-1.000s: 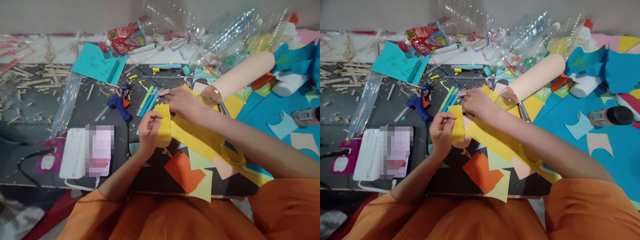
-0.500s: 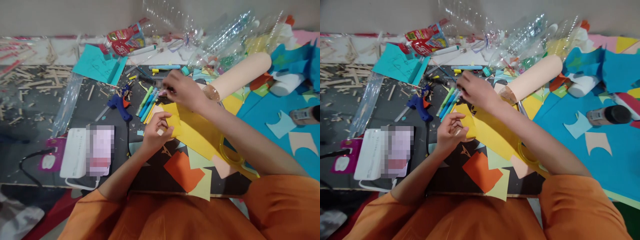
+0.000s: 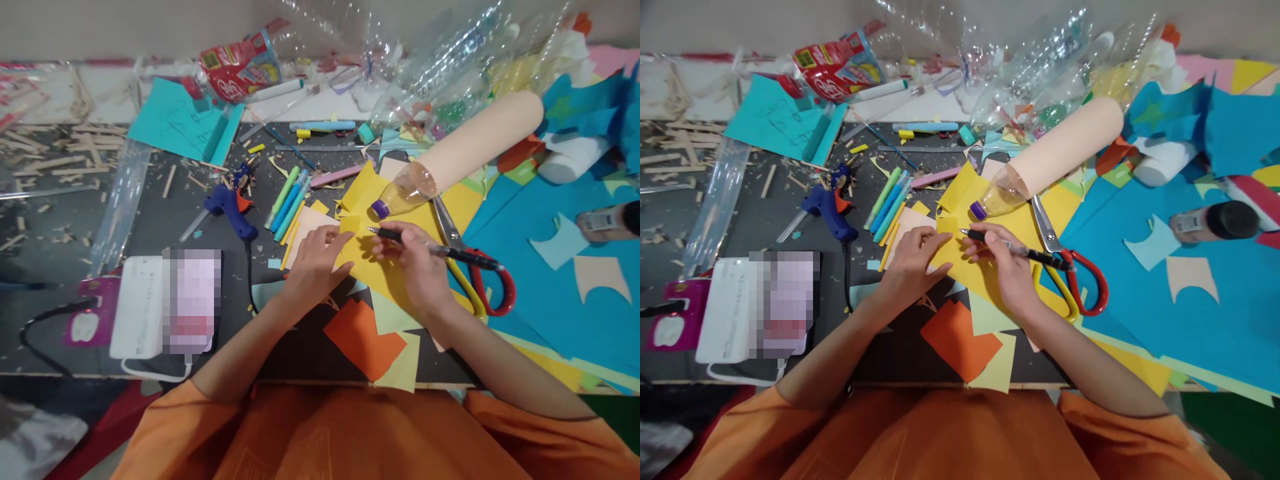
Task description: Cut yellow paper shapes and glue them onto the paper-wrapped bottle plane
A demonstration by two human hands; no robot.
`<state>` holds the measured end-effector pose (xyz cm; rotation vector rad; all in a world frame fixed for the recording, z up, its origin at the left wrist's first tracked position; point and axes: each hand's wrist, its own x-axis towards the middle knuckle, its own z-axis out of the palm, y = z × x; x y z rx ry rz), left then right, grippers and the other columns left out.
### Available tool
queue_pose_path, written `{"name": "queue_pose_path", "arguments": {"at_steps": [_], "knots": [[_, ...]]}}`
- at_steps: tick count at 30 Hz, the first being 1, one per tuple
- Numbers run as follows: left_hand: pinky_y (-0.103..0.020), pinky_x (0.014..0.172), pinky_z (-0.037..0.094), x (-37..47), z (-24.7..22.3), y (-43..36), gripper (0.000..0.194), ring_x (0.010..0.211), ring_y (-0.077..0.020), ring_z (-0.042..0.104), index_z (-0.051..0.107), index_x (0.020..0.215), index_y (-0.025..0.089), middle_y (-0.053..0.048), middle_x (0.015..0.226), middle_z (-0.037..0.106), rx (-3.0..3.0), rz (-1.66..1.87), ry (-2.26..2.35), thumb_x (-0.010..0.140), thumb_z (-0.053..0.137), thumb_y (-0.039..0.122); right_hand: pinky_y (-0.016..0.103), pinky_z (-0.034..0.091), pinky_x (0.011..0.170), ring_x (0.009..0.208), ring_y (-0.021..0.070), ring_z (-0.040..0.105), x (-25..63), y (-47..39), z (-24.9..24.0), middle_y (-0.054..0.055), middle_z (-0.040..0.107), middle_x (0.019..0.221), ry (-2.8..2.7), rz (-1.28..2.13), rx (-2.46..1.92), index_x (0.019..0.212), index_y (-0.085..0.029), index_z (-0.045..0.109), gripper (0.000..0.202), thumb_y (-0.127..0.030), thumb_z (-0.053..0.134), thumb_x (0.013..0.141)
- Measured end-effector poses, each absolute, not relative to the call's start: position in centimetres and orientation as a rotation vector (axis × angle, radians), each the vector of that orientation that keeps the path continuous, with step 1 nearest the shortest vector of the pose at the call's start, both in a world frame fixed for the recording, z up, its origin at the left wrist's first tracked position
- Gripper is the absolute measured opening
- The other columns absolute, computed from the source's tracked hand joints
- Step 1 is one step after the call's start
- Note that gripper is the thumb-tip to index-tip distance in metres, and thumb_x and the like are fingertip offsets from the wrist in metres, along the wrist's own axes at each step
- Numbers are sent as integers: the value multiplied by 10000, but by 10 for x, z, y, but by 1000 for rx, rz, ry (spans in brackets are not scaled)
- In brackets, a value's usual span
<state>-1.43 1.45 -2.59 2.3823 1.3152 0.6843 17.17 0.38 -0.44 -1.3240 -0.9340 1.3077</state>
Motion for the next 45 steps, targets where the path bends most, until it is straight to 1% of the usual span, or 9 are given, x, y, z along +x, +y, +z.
{"name": "queue_pose_path", "arguments": {"at_steps": [4, 7, 12, 16, 21, 28, 33, 41, 45], "knots": [[-523, 1041, 427, -16, -27, 14, 566, 1321, -384, 475, 569, 1331, 141, -254, 1435, 481, 2479, 607, 1364, 887, 610, 490, 376, 582, 747, 687, 160, 675, 173, -6, -12, 8, 725, 819, -976, 1302, -1332, 929, -263, 662, 213, -446, 659, 819], [-552, 1095, 371, -19, -26, 13, 660, 1394, -401, 403, 535, 1377, 161, -242, 1507, 429, 2482, 495, 1361, 841, 661, 524, 361, 575, 713, 665, 153, 662, 174, -1, -9, 1, 712, 784, -993, 1295, -1345, 899, -262, 661, 223, -450, 703, 787], [-552, 1103, 371, -22, -21, 12, 699, 1397, -396, 410, 531, 1392, 163, -225, 1500, 461, 2497, 360, 1313, 793, 742, 454, 317, 542, 636, 610, 135, 624, 179, 7, -8, -11, 675, 698, -1031, 1324, -1322, 846, -246, 674, 206, -425, 733, 765], [-558, 1102, 368, -22, -20, 13, 691, 1390, -388, 422, 555, 1367, 181, -214, 1495, 473, 2470, 361, 1324, 777, 750, 482, 298, 516, 592, 559, 128, 593, 184, 16, -8, -24, 637, 626, -1102, 1344, -1364, 788, -238, 658, 147, -369, 719, 765], [-534, 1091, 388, -21, -22, 14, 655, 1370, -379, 450, 573, 1346, 168, -217, 1478, 492, 2487, 398, 1328, 798, 728, 490, 268, 447, 518, 514, 116, 542, 181, 22, -9, -36, 606, 592, -1164, 1314, -1406, 721, -224, 609, 141, -334, 696, 736], [-552, 1088, 394, -16, -22, 12, 657, 1367, -391, 448, 556, 1351, 174, -210, 1467, 502, 2431, 419, 1392, 808, 703, 514, 281, 394, 545, 540, 126, 492, 174, 20, -10, -30, 574, 569, -1360, 1139, -1467, 620, -220, 575, 147, -282, 638, 738], [-541, 1092, 397, -16, -21, 11, 677, 1372, -391, 444, 541, 1363, 150, -218, 1464, 502, 2444, 392, 1401, 800, 725, 478, 271, 369, 523, 520, 120, 448, 173, 18, -9, -31, 552, 534, -1420, 1102, -1477, 584, -220, 564, 158, -250, 611, 732], [-537, 1086, 400, -15, -20, 12, 679, 1367, -389, 449, 546, 1357, 172, -204, 1466, 505, 2422, 365, 1408, 786, 736, 488, 264, 374, 512, 518, 121, 449, 171, 18, -6, -29, 555, 525, -1425, 1093, -1497, 568, -221, 561, 165, -247, 616, 721], [-535, 1088, 397, -15, -21, 12, 669, 1363, -387, 455, 552, 1347, 189, -193, 1463, 511, 2414, 404, 1411, 778, 745, 484, 265, 388, 517, 527, 122, 475, 170, 17, -7, -21, 593, 554, -1432, 1104, -1494, 588, -218, 583, 148, -251, 620, 728]]}}
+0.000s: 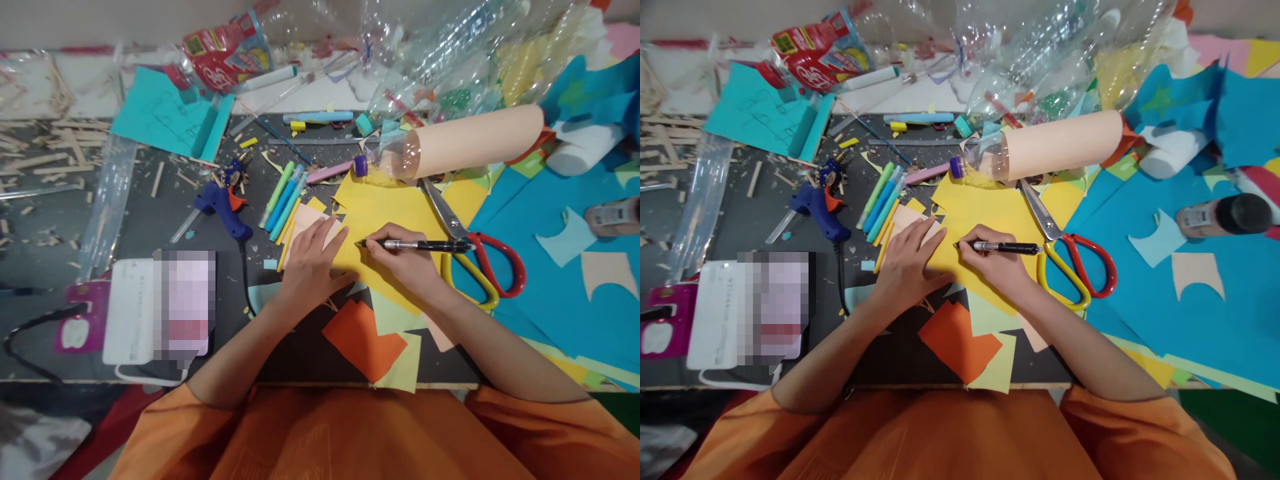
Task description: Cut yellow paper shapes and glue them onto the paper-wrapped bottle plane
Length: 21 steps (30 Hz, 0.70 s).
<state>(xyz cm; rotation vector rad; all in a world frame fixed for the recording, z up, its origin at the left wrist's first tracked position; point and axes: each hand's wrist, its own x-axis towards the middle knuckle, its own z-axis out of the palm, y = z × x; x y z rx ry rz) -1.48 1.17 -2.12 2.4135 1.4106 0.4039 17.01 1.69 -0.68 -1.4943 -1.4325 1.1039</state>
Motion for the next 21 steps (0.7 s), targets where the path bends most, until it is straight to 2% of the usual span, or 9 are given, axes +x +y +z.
{"name": "queue_pose_path", "arguments": {"at_steps": [7, 21], "knots": [[-524, 1087, 403, -14, -20, 12, 660, 1367, -380, 457, 556, 1341, 186, -191, 1465, 513, 2428, 390, 1416, 778, 750, 471, 265, 386, 514, 515, 120, 460, 169, 16, -5, -25, 571, 529, -1399, 1090, -1500, 567, -219, 571, 168, -250, 619, 725], [-538, 1089, 400, -15, -19, 12, 673, 1371, -387, 449, 540, 1357, 154, -211, 1471, 500, 2441, 363, 1404, 790, 741, 456, 253, 410, 538, 536, 112, 506, 168, 15, -5, -15, 627, 584, -1454, 1138, -1446, 623, -203, 609, 125, -239, 614, 742]]}}
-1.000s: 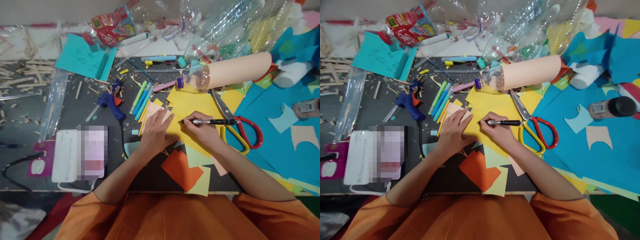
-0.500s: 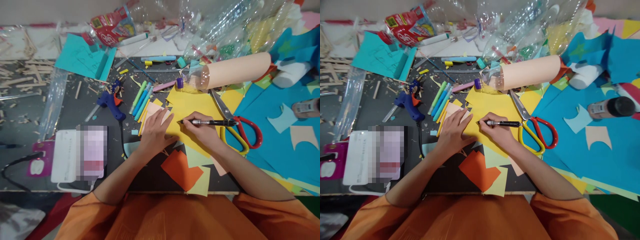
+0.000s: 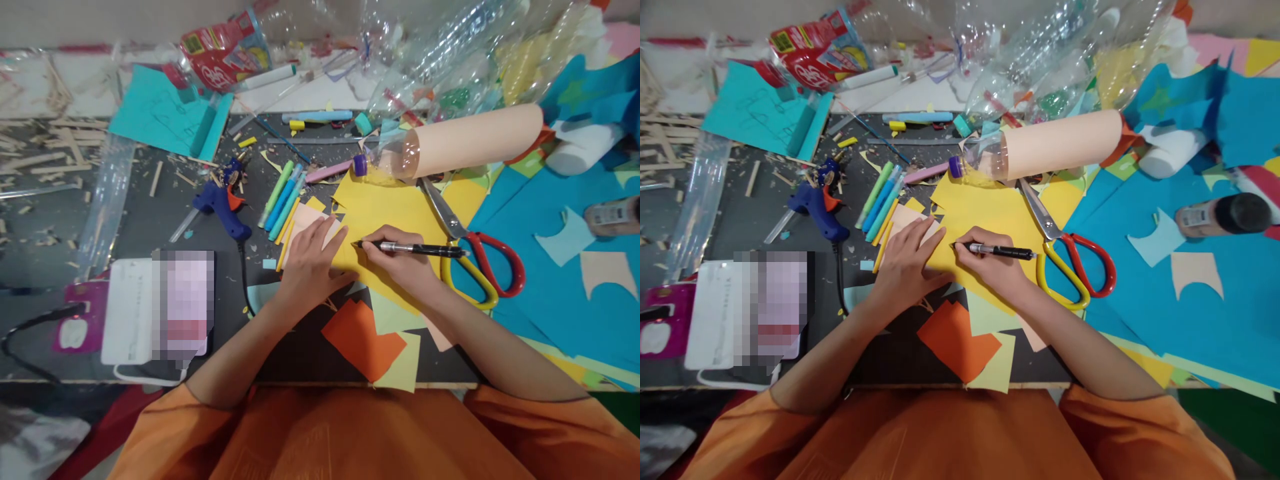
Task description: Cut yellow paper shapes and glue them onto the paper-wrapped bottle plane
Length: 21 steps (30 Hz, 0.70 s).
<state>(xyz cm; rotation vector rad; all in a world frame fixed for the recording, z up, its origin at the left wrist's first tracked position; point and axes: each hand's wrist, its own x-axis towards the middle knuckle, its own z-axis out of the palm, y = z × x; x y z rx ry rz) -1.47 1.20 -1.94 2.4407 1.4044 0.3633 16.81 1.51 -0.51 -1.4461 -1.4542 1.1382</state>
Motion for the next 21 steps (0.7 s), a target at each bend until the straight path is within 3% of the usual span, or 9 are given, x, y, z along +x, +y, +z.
{"name": "queue_pose_path", "arguments": {"at_steps": [21], "knots": [[-520, 1095, 404, -15, -20, 12, 657, 1380, -372, 445, 539, 1359, 156, -199, 1475, 499, 2475, 347, 1414, 806, 721, 461, 258, 434, 546, 560, 124, 556, 170, 16, -6, 3, 667, 617, -1477, 1183, -1427, 665, -195, 656, 110, -253, 627, 754]]}}
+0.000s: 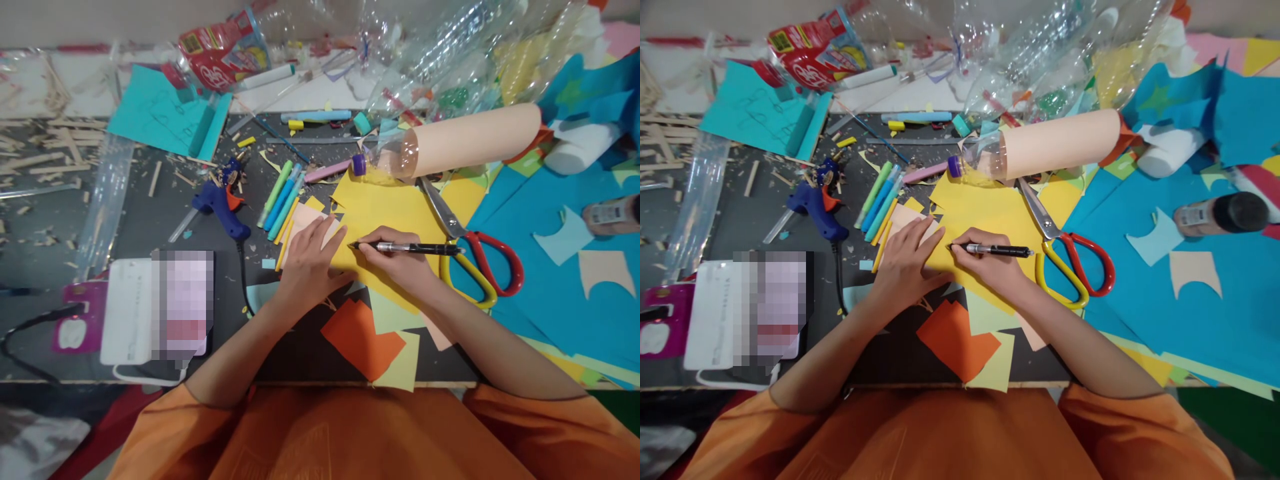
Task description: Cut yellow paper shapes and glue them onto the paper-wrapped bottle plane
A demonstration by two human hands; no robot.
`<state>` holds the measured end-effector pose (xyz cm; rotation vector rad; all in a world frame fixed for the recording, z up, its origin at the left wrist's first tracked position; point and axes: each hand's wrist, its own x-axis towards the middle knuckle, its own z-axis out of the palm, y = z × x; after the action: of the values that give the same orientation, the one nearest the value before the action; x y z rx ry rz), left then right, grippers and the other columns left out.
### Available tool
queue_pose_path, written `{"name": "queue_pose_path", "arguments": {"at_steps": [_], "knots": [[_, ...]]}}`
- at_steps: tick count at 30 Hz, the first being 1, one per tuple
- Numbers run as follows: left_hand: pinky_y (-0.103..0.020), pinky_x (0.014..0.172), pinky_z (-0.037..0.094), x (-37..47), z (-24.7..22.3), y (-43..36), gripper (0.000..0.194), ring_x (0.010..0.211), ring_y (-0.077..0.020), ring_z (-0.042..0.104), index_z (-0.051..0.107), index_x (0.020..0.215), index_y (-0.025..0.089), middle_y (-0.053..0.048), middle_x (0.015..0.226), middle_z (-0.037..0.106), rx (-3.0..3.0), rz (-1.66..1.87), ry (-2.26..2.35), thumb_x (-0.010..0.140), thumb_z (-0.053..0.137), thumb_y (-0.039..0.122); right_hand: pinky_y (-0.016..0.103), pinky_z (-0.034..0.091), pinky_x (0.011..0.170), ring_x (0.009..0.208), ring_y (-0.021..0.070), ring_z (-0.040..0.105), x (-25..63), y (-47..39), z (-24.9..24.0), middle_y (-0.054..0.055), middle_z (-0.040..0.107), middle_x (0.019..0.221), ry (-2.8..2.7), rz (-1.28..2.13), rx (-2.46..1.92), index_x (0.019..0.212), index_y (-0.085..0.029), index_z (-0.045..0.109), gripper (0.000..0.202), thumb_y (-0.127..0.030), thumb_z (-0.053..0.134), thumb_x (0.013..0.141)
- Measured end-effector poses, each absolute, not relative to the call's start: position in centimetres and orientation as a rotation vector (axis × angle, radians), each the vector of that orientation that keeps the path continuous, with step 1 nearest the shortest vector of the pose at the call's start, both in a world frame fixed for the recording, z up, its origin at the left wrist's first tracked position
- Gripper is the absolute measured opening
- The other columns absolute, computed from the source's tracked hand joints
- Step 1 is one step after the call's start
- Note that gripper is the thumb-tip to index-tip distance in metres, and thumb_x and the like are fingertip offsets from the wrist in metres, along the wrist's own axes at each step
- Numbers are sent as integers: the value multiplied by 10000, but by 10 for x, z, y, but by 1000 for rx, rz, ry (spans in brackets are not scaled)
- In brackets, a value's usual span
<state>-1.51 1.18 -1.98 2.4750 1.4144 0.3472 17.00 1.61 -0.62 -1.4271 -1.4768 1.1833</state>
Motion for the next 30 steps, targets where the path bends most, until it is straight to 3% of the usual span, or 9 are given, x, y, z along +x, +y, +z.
{"name": "queue_pose_path", "arguments": {"at_steps": [30], "knots": [[-533, 1093, 402, -15, -19, 12, 652, 1382, -380, 441, 538, 1366, 168, -204, 1469, 504, 2480, 347, 1408, 804, 732, 434, 260, 413, 543, 550, 122, 521, 173, 19, -5, 2, 662, 604, -1540, 1329, -1385, 627, -193, 640, 107, -246, 612, 715]]}}
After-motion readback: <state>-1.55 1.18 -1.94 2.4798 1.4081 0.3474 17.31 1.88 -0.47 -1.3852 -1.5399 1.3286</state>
